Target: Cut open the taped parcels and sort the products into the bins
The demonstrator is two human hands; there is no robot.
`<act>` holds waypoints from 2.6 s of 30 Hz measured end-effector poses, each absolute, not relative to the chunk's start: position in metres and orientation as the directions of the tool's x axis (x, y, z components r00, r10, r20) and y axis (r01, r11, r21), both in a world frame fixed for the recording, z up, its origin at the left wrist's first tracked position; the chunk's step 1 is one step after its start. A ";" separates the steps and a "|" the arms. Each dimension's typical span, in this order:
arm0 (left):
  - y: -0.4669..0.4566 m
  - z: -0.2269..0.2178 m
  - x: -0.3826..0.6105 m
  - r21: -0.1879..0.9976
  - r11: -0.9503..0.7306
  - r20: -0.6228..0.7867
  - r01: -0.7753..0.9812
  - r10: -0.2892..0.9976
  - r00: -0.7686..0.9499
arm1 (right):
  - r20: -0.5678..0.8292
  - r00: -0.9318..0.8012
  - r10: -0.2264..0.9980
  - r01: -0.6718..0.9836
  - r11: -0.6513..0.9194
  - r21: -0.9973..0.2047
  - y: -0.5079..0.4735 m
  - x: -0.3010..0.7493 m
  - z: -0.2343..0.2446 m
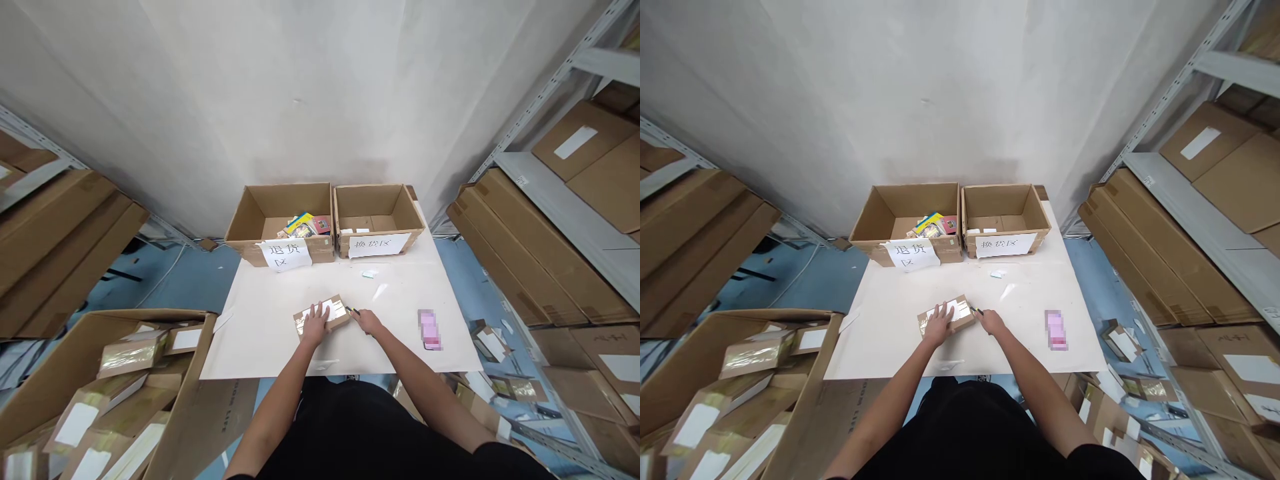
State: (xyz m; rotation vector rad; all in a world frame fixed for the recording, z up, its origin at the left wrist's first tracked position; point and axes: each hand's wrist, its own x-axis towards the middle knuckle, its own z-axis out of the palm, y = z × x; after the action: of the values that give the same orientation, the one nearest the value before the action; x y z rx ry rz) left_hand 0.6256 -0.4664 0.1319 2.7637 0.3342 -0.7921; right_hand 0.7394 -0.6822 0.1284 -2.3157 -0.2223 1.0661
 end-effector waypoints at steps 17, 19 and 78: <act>-0.437 0.146 0.604 0.114 -0.816 -0.480 0.567 0.455 0.750 | -0.523 0.841 0.141 -0.288 -0.701 -0.653 -0.620 0.687 0.099; -0.436 0.138 0.602 0.120 -0.763 -0.508 0.635 0.502 0.700 | -0.528 0.838 0.141 -0.278 -0.721 -0.634 -0.614 0.700 0.101; -0.422 0.130 0.579 0.589 -0.577 -0.411 0.566 0.390 0.824 | -0.388 0.772 0.504 -0.133 -0.469 -0.873 -0.618 0.695 0.061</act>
State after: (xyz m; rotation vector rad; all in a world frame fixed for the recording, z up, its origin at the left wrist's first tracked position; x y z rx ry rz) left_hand 0.5789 -0.4223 0.1302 2.2565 0.6962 -0.3046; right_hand 0.6948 -0.6179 0.0612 -1.9244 -0.2814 0.7665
